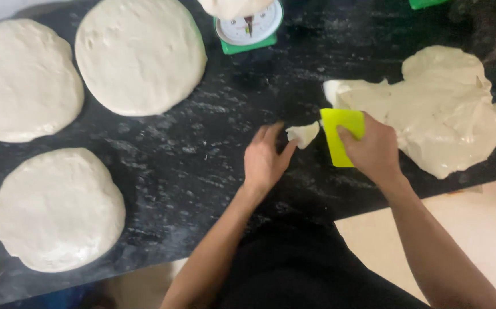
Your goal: Portioning, weighing, and shaping dough into flat rounds on a counter
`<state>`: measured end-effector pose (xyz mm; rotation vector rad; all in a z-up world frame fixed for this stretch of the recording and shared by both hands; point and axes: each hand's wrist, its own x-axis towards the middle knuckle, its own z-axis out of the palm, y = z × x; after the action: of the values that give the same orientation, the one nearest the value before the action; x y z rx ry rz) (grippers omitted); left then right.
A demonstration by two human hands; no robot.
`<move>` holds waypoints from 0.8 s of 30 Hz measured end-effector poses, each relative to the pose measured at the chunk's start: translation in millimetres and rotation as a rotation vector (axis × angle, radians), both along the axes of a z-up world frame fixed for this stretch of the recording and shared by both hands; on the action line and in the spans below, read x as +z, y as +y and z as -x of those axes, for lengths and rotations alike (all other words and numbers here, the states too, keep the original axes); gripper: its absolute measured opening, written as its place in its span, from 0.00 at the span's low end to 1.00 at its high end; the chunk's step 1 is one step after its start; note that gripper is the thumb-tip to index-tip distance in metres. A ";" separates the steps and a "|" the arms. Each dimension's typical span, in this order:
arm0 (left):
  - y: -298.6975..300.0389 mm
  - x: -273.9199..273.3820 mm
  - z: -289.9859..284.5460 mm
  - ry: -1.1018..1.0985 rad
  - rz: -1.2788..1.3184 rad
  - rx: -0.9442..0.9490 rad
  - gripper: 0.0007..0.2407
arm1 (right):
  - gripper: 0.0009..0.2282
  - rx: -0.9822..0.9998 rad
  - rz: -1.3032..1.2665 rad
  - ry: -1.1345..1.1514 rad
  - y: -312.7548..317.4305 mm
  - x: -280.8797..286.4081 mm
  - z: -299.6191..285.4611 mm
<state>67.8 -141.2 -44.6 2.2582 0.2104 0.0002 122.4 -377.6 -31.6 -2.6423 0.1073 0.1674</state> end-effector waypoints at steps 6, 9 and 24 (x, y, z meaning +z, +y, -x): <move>-29.4 -54.2 -22.8 -0.156 -0.054 -0.191 0.20 | 0.20 0.216 0.209 -0.039 29.5 4.3 0.7; -34.8 -65.7 -24.2 -0.138 -0.077 -0.192 0.17 | 0.26 0.252 0.322 0.102 34.1 -17.2 -7.2; 170.1 8.7 70.7 -0.061 -0.105 -0.018 0.17 | 0.29 -0.142 0.152 0.033 -46.1 45.9 -106.1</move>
<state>-2.9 28.9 -35.8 2.3605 0.1610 0.0727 228.5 -423.8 14.2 -2.7713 0.3298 0.1600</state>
